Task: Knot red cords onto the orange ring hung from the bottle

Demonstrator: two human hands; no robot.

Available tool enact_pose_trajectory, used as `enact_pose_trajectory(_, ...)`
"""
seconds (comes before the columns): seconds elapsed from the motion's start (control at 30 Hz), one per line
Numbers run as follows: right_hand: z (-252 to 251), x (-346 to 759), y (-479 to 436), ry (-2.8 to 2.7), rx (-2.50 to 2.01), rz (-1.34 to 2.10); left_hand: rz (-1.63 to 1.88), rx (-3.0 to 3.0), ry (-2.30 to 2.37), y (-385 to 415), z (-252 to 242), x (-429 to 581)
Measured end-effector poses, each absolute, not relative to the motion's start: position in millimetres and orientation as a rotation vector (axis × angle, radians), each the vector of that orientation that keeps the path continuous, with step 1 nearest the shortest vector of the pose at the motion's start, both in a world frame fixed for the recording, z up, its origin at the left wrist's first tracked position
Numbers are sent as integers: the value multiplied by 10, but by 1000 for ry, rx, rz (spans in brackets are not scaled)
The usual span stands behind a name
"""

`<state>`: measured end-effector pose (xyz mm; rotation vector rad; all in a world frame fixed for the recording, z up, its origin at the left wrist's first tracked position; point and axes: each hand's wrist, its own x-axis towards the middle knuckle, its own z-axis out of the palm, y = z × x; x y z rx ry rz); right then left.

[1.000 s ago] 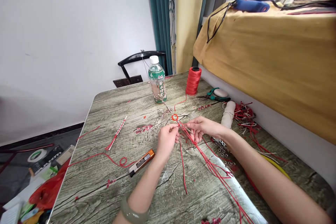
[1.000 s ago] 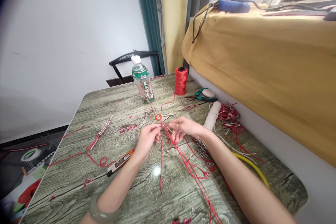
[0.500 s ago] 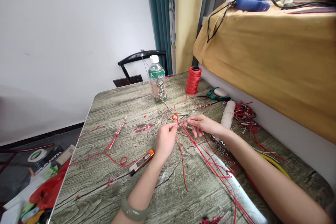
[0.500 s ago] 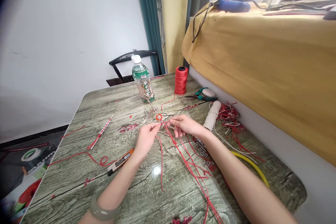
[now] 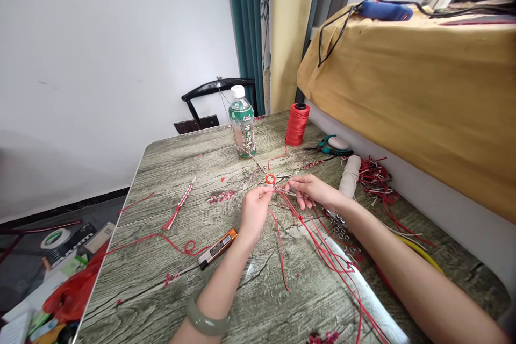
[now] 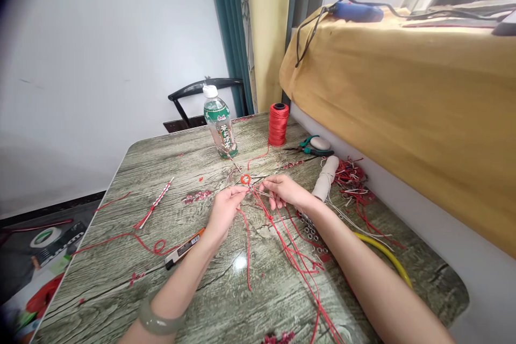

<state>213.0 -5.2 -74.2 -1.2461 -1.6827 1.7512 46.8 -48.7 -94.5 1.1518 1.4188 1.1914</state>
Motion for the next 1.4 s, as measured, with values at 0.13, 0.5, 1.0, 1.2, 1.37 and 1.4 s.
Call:
enact_pose_trajectory(0.13,-716,2136,-61,-1691,-1277,1719,1016,954,1169,-519,-819,466)
enact_pose_trajectory(0.5,-568,2134,-88,-1985,-1407,746,1064,719,1088,-471,-778,492)
enact_pose_trajectory(1.0,-608,2043,-112,-1638,-1230,1851,1068,680,1158,-484,-786,500)
enact_pose_trajectory(1.2,-648,2047,-90,-1515,-1277,1906,1046,652,1197,-472,-778,501)
enact_pose_trajectory(1.37,-666,2060,-94,-1524,-1249,1969,1038,618,1186,-466,-770,489)
enact_pose_trajectory(1.4,-665,2066,-93,-1527,-1259,1980,1040,610,1187,-466,-767,488)
